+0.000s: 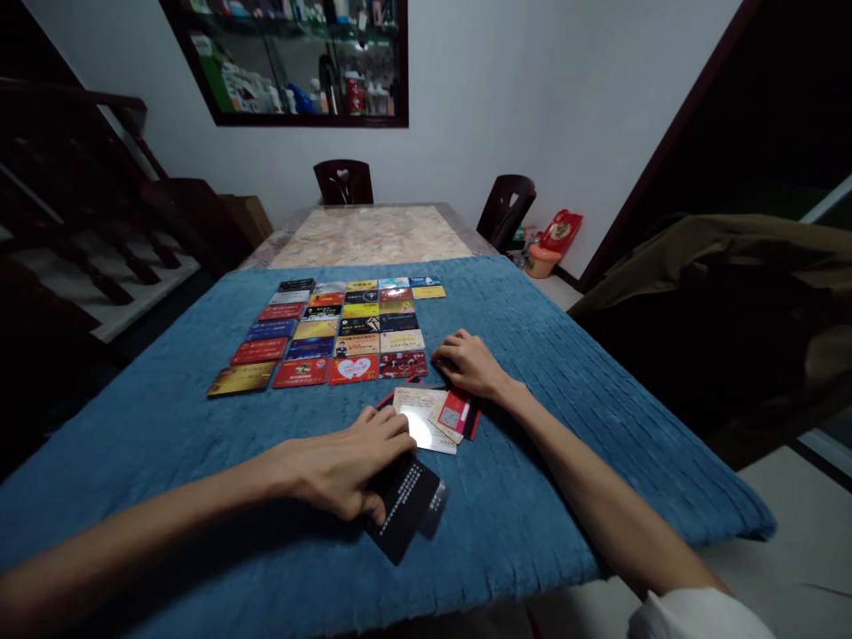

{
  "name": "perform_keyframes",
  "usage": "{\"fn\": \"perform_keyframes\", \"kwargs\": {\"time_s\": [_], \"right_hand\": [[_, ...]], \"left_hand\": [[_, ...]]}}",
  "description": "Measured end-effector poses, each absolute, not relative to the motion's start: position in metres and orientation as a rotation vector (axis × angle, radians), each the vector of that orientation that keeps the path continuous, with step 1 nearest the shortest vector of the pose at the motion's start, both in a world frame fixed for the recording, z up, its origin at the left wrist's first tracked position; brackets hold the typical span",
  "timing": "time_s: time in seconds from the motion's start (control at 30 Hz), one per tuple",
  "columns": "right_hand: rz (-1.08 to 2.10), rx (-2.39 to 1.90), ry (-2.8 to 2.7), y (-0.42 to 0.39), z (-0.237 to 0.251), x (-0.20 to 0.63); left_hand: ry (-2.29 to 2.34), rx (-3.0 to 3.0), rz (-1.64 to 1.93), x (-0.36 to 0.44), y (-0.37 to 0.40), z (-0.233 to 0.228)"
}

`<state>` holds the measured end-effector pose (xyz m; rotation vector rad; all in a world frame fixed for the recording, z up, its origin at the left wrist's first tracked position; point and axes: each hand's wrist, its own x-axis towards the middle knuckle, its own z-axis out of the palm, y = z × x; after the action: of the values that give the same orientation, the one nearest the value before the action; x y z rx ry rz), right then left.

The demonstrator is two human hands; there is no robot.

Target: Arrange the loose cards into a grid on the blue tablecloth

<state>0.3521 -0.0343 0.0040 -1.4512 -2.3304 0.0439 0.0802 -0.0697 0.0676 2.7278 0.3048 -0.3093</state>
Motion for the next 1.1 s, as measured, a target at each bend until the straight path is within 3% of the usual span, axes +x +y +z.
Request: {"fn": "perform_keyframes", "kwargs": {"time_s": [0.33,0.53,0.7,1.1], "right_hand": [[0.072,-1.464,-2.328,-0.039,0.007,0.352],[0.114,-1.443,-2.259,-0.042,0.014,0.357],[0.172,-1.463,-2.09,-0.047,0.02,0.366],[0.703,-1.496,-1.907,-0.056,0.04,0.377]], "left_hand": [[0.349,2.584,-0.323,0.085,-0.072,0.07],[0.325,2.602,0.0,0.108,-0.057,0.068],[0.458,2.592,0.054,0.143,-0.032,0.059],[0.524,2.616,0.288,0.166,-0.015,0.035]]}}
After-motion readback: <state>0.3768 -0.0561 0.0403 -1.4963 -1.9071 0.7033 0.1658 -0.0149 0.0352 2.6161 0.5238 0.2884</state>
